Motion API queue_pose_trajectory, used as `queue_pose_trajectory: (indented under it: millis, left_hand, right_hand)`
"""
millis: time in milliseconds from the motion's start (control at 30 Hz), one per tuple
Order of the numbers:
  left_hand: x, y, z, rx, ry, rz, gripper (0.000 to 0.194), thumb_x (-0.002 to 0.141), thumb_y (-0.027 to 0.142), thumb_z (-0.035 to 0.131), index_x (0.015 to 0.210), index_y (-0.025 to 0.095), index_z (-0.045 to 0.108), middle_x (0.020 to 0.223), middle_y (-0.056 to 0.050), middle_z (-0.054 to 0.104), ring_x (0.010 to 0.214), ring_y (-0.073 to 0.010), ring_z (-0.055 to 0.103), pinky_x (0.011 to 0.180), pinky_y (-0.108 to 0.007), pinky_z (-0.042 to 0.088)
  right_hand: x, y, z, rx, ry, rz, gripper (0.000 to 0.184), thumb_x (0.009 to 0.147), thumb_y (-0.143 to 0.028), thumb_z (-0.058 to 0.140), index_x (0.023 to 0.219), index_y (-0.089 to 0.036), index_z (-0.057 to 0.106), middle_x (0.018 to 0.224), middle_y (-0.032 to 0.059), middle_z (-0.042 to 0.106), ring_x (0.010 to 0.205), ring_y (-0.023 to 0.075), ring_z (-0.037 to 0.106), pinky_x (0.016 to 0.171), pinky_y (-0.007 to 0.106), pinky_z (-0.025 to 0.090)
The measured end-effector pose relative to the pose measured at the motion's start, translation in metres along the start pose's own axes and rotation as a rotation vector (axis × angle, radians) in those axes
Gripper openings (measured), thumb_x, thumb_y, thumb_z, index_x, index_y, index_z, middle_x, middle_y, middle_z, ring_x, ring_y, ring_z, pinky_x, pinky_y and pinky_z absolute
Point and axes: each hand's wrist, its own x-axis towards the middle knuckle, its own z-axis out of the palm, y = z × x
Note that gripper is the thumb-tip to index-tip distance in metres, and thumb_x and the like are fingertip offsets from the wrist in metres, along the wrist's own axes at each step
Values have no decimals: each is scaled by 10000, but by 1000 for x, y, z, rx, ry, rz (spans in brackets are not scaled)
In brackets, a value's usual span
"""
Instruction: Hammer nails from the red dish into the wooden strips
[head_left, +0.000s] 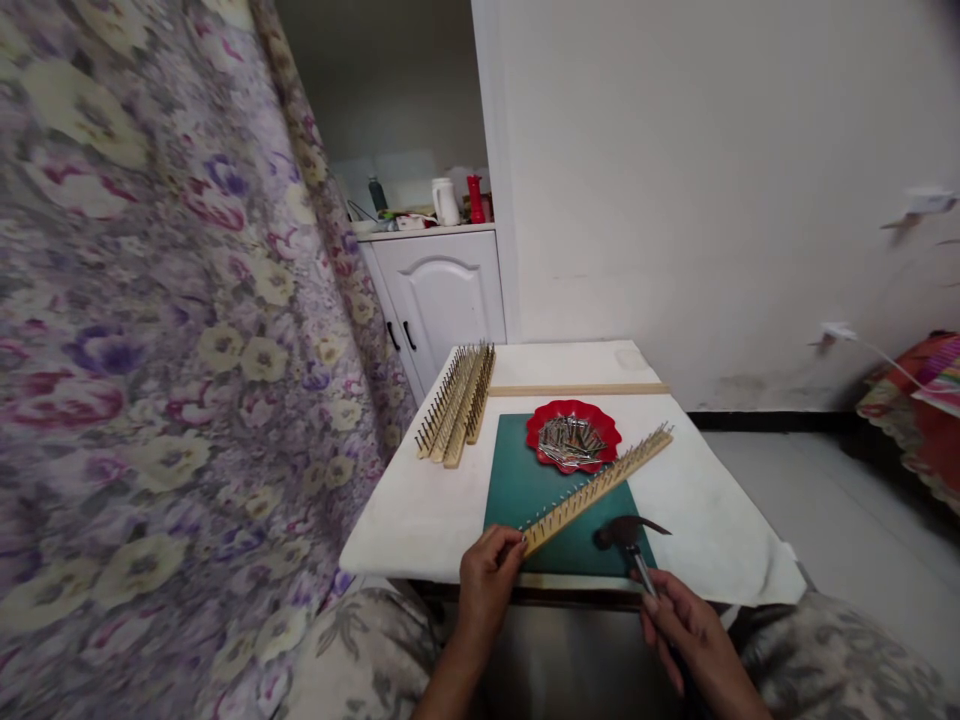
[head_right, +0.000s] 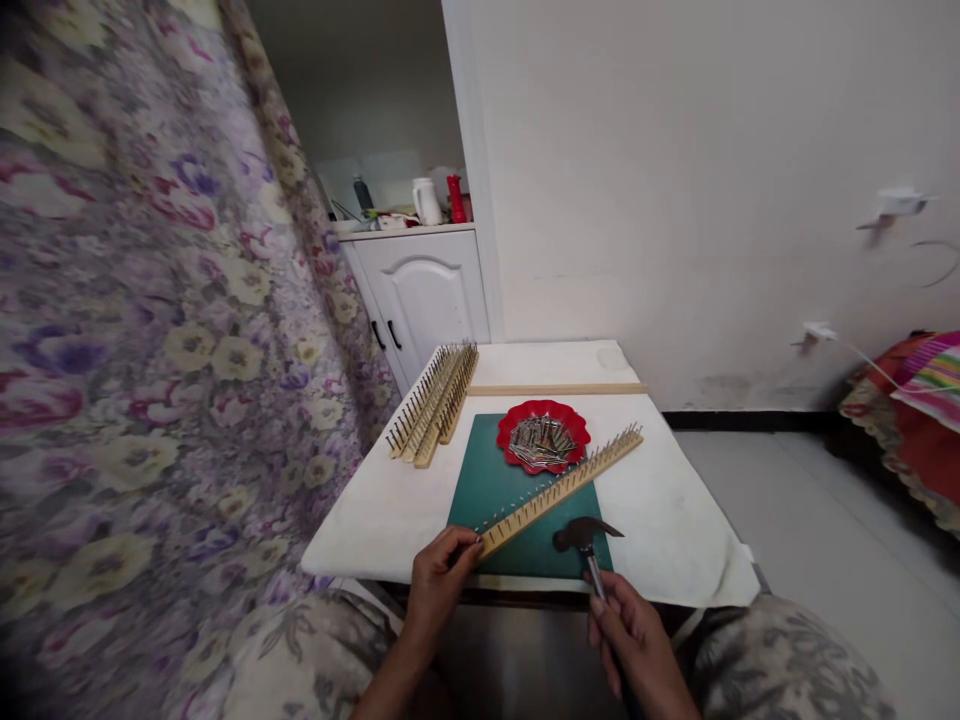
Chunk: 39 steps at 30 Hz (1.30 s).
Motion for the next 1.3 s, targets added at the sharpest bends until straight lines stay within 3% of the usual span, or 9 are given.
queue_pose_trajectory:
  millis: [167,367,500,967,1300]
  left_hand:
    - [0,0,2,-7,21,16,165,805,279,551,704,193,650,717,-20,607,693,-158,566,633,-235,417]
    - [0,3,2,-22,29,22,145,792,247,559,692,189,646,731,-24,594,691,-153,557,616,-228,408]
    - [0,3,3,-4,29,20,142,780,205,549,676,186,644,724,-21,588,679,-144,545,610,-224,400]
    - [0,1,4,-46,32,10,151,773,185,543,653,190,633,694,-1,562,653,-129,520,592,-209,377]
    - [0,-1,5,-25,25,13,152,786,200,549,659,182,631,696,-2,558,648,-127,513,577,-212,361]
  right_hand:
    - [-9,-20,15,-7,-65,-9,445,848,-520,510,1135,-182,470,575,-64,571,248,32,380,282,150,230]
    - [-8,-61,52,-43,-242,-15,412,864,-498,483,1127,-181,486,581,-69,568,251,22,376,283,134,196]
    - [-3,-75,72,-93,-308,-52,385,877,-485,462,1110,-181,502,595,-75,542,269,29,352,296,151,209]
    - [-1,-79,83,-261,-304,-103,368,891,-477,423,1120,-202,511,588,-70,532,281,51,362,300,162,245]
    - [0,-69,83,-312,-263,-149,379,896,-469,403,1139,-193,495,584,-61,534,290,63,390,293,161,243]
